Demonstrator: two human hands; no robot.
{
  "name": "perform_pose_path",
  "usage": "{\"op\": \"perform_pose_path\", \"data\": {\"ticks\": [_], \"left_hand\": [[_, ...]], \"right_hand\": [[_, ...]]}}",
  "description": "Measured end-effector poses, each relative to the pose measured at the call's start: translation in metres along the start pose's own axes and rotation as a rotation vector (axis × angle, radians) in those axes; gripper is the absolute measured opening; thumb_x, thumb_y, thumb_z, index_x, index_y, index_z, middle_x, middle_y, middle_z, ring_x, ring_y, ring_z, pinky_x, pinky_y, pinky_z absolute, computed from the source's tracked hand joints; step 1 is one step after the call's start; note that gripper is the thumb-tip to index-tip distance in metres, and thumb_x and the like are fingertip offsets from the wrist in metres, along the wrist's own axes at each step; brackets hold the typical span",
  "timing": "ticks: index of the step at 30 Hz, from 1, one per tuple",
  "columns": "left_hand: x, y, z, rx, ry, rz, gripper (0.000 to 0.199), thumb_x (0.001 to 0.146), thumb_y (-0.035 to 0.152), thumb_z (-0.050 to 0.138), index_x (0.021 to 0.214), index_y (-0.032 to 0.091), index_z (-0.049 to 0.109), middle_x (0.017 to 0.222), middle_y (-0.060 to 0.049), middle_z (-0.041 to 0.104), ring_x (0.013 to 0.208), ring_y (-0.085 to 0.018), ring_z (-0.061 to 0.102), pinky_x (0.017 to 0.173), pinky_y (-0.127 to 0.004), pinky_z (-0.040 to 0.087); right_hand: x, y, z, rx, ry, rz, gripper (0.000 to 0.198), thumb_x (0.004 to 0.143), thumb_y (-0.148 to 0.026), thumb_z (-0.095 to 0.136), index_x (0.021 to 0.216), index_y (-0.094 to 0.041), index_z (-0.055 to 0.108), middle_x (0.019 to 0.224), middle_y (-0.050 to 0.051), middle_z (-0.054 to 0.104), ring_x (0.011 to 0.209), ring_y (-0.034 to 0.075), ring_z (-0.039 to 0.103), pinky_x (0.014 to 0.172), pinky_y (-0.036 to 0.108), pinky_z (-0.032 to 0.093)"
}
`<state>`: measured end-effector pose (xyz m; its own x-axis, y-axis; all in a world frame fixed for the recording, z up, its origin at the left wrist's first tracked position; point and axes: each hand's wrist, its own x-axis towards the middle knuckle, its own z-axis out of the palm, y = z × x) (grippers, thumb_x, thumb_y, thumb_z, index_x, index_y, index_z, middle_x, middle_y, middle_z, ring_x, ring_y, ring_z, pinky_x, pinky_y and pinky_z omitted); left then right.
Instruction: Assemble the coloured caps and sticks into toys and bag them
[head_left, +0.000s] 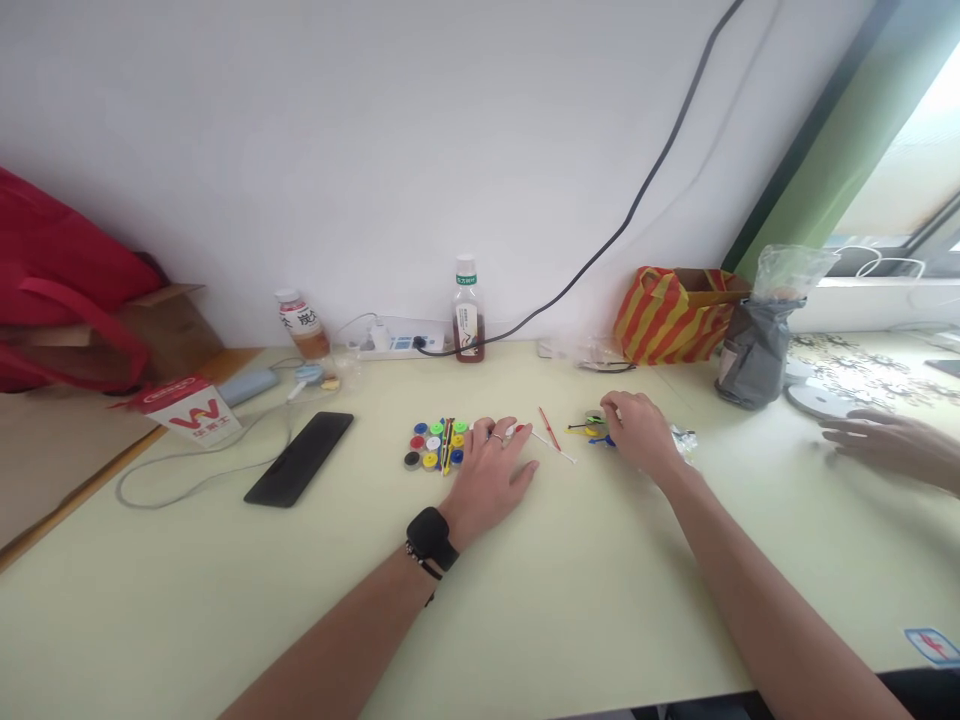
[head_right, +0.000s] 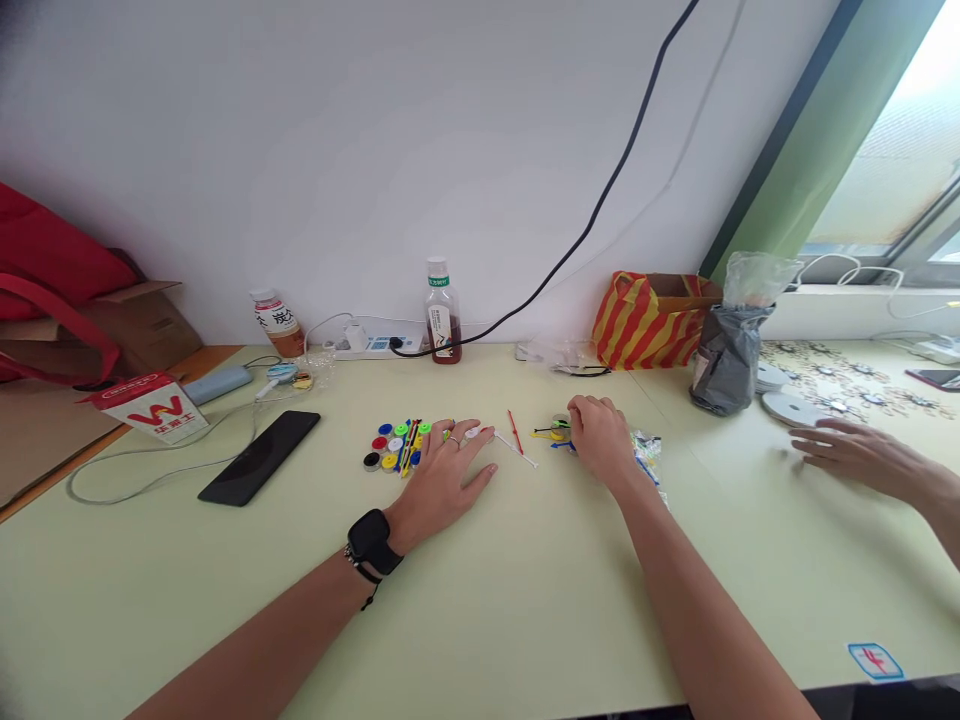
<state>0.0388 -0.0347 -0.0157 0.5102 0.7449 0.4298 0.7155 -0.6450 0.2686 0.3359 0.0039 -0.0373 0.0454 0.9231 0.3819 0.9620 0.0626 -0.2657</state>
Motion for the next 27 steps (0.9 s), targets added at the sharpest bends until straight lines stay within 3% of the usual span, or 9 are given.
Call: {"op": "perform_pose_path", "data": {"ticks": [5, 11, 13, 15, 18, 22, 24, 27], "left_hand": [[0.001, 0.002, -0.001, -0.056, 0.089, -0.035, 0.038, 0.098, 0.03, 0.059, 0.136, 0.025, 0.061, 0.139, -0.009, 0.059, 0.124, -0.034, 0.044, 0.107, -0.053, 0.043], [0.004, 0.003, -0.002, -0.144, 0.279, -0.053, 0.042, 0.098, 0.026, 0.061, 0.139, 0.022, 0.057, 0.132, -0.01, 0.065, 0.121, -0.03, 0.052, 0.106, -0.048, 0.047], [0.005, 0.004, -0.003, -0.176, 0.321, -0.06, 0.04, 0.099, 0.025, 0.06, 0.139, 0.022, 0.057, 0.132, -0.009, 0.066, 0.12, -0.029, 0.055, 0.105, -0.047, 0.048], [0.005, 0.006, -0.004, -0.215, 0.337, -0.071, 0.038, 0.101, 0.026, 0.058, 0.139, 0.023, 0.057, 0.13, -0.009, 0.068, 0.119, -0.029, 0.057, 0.105, -0.047, 0.048], [0.004, 0.008, -0.006, -0.291, 0.306, -0.074, 0.037, 0.103, 0.027, 0.056, 0.139, 0.024, 0.056, 0.131, -0.008, 0.068, 0.122, -0.027, 0.058, 0.106, -0.046, 0.048], [0.004, 0.007, -0.005, -0.394, 0.192, 0.008, 0.036, 0.103, 0.027, 0.056, 0.139, 0.025, 0.055, 0.13, -0.007, 0.068, 0.12, -0.024, 0.06, 0.105, -0.043, 0.049], [0.005, 0.005, -0.004, -0.431, 0.163, 0.035, 0.028, 0.103, 0.025, 0.056, 0.131, 0.025, 0.06, 0.122, -0.007, 0.07, 0.112, -0.023, 0.064, 0.099, -0.04, 0.051], [0.006, 0.002, -0.003, -0.436, 0.182, 0.0, 0.017, 0.102, 0.023, 0.057, 0.117, 0.024, 0.066, 0.109, -0.005, 0.071, 0.1, -0.021, 0.066, 0.09, -0.037, 0.053]], "right_hand": [[0.0, -0.003, 0.003, 0.121, 0.046, -0.046, 0.019, 0.096, -0.026, 0.049, 0.089, -0.022, 0.066, 0.096, 0.008, 0.074, 0.098, 0.027, 0.061, 0.083, 0.038, 0.046], [0.004, -0.014, -0.01, 0.316, 0.385, 0.04, 0.025, 0.099, -0.04, 0.049, 0.093, -0.022, 0.065, 0.094, 0.01, 0.072, 0.093, 0.027, 0.062, 0.085, 0.042, 0.049], [0.003, -0.023, -0.019, 0.497, 0.415, 0.105, 0.031, 0.099, -0.05, 0.05, 0.095, -0.022, 0.064, 0.093, 0.01, 0.071, 0.088, 0.026, 0.064, 0.081, 0.041, 0.051], [0.0, -0.037, -0.027, 0.767, 0.309, 0.157, 0.037, 0.096, -0.058, 0.055, 0.097, -0.022, 0.064, 0.092, 0.008, 0.071, 0.083, 0.023, 0.065, 0.078, 0.039, 0.052], [-0.011, -0.065, -0.031, 1.2, -0.033, 0.197, 0.04, 0.088, -0.061, 0.066, 0.097, -0.022, 0.065, 0.089, 0.005, 0.069, 0.076, 0.019, 0.063, 0.077, 0.035, 0.053], [-0.028, -0.102, -0.019, 1.485, -0.404, 0.23, 0.039, 0.084, -0.057, 0.073, 0.094, -0.02, 0.066, 0.085, 0.004, 0.066, 0.073, 0.016, 0.058, 0.074, 0.032, 0.051], [-0.033, -0.113, -0.012, 1.493, -0.466, 0.218, 0.038, 0.085, -0.056, 0.072, 0.094, -0.02, 0.067, 0.08, 0.003, 0.064, 0.071, 0.016, 0.057, 0.073, 0.032, 0.05], [-0.037, -0.12, -0.009, 1.309, -0.366, 0.141, 0.034, 0.087, -0.053, 0.069, 0.091, -0.02, 0.066, 0.079, 0.002, 0.063, 0.072, 0.016, 0.057, 0.071, 0.033, 0.048]]}}
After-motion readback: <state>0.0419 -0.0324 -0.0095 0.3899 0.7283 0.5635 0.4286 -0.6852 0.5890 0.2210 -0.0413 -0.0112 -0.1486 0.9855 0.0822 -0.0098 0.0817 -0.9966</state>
